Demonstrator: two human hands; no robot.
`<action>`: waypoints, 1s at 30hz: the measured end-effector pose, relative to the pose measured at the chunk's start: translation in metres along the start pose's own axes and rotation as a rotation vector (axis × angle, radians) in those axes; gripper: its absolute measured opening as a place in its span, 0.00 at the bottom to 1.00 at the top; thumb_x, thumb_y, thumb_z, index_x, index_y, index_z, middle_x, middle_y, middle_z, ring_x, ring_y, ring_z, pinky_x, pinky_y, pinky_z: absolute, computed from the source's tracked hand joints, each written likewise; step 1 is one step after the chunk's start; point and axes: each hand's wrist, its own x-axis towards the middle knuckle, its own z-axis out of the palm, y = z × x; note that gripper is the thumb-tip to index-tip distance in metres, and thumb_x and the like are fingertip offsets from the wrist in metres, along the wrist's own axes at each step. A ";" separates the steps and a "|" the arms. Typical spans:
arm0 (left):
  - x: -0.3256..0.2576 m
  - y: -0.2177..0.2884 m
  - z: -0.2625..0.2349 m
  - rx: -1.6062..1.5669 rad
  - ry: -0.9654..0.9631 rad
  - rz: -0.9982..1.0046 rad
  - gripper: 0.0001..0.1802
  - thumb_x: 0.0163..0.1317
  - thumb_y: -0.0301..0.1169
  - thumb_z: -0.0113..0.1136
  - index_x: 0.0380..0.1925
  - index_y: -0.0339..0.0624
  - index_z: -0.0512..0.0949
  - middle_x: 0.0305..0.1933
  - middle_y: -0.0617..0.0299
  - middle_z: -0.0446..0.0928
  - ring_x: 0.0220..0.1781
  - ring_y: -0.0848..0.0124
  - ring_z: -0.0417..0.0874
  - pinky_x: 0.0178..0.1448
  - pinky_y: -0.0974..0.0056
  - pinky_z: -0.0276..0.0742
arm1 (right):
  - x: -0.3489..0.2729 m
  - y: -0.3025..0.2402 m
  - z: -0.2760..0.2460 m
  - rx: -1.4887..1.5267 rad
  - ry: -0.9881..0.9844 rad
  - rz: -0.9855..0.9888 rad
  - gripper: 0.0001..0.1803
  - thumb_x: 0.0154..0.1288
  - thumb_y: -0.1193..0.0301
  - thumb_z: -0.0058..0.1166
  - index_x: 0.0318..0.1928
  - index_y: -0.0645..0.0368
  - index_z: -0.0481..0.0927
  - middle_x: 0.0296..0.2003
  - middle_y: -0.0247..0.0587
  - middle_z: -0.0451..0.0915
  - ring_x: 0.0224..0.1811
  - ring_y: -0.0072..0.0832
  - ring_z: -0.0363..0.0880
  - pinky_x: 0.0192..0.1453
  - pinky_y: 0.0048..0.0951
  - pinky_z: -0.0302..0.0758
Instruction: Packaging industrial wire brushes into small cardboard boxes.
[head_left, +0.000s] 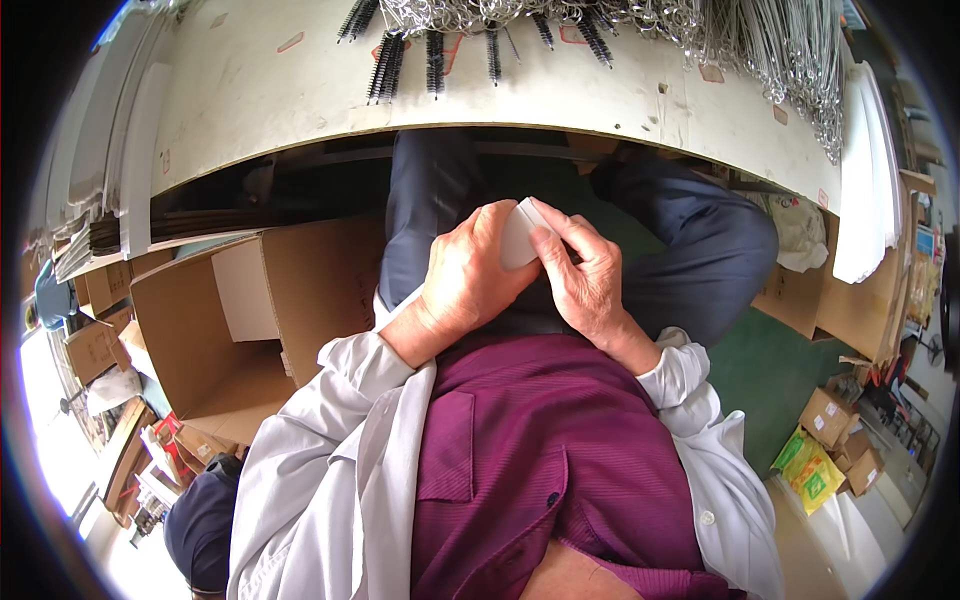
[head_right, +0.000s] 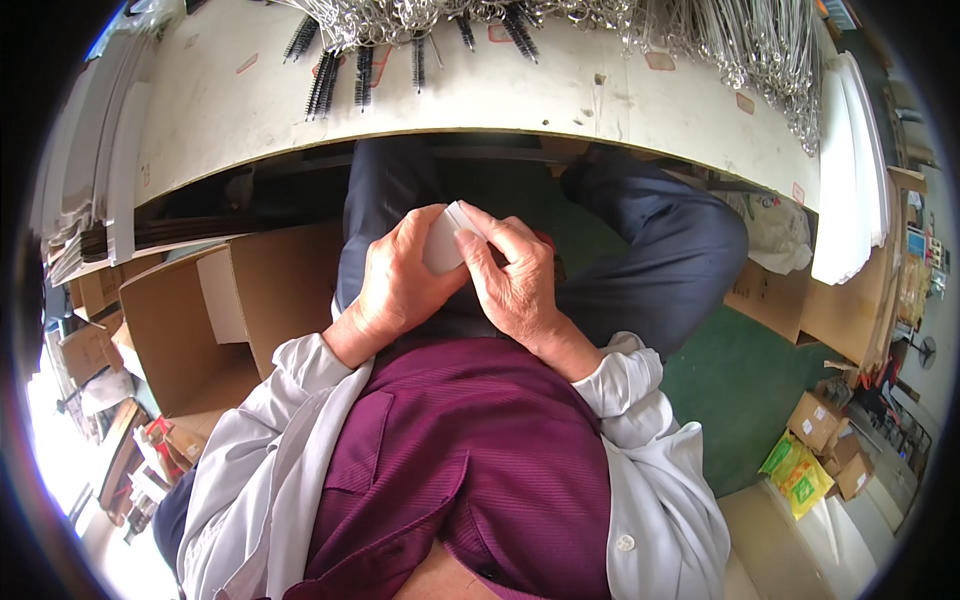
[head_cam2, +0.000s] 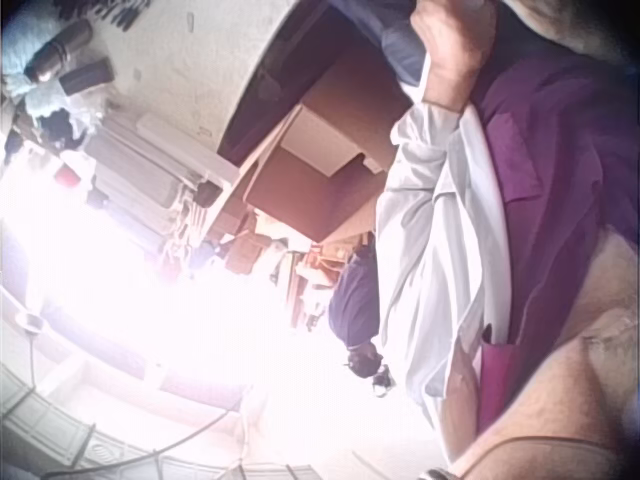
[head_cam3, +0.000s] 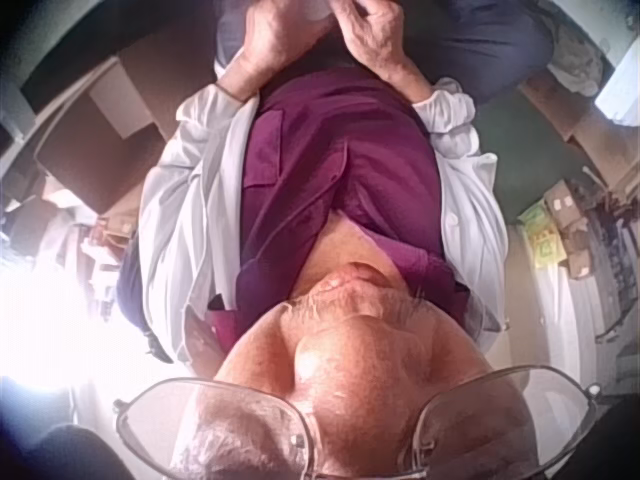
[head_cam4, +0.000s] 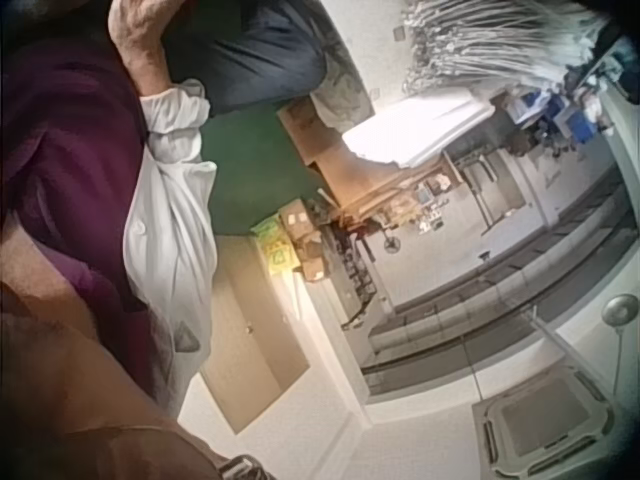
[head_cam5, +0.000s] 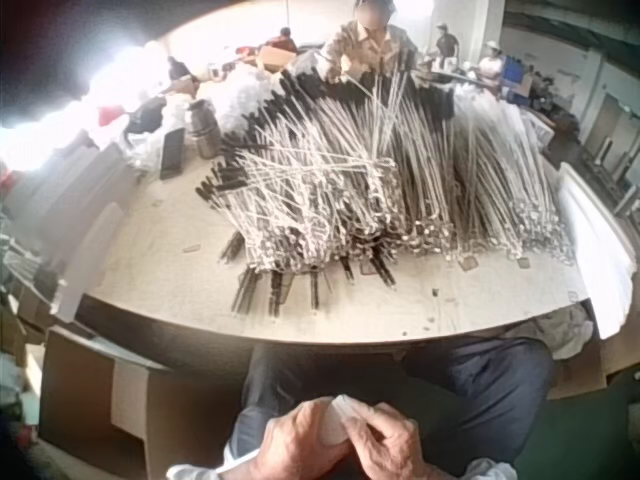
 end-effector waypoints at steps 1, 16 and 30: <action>0.000 0.001 0.000 0.000 -0.001 0.002 0.30 0.53 0.35 0.77 0.54 0.38 0.78 0.46 0.48 0.86 0.44 0.48 0.89 0.47 0.52 0.88 | 0.001 0.000 0.001 0.000 0.002 0.000 0.16 0.73 0.70 0.64 0.56 0.67 0.86 0.33 0.43 0.88 0.35 0.20 0.84 0.39 0.27 0.79; -0.007 -0.003 0.009 0.057 -0.057 0.073 0.32 0.50 0.36 0.79 0.54 0.39 0.78 0.46 0.50 0.85 0.45 0.51 0.89 0.46 0.52 0.87 | 0.017 -0.007 -0.021 -0.162 -0.202 0.147 0.10 0.73 0.76 0.60 0.49 0.68 0.87 0.30 0.38 0.88 0.29 0.13 0.78 0.32 0.22 0.74; -0.010 -0.005 0.009 0.063 -0.044 0.090 0.32 0.50 0.38 0.80 0.53 0.40 0.78 0.44 0.52 0.85 0.43 0.51 0.89 0.44 0.52 0.87 | 0.013 0.006 -0.017 0.330 -0.114 0.371 0.07 0.71 0.75 0.64 0.41 0.69 0.87 0.28 0.33 0.87 0.28 0.11 0.78 0.31 0.20 0.74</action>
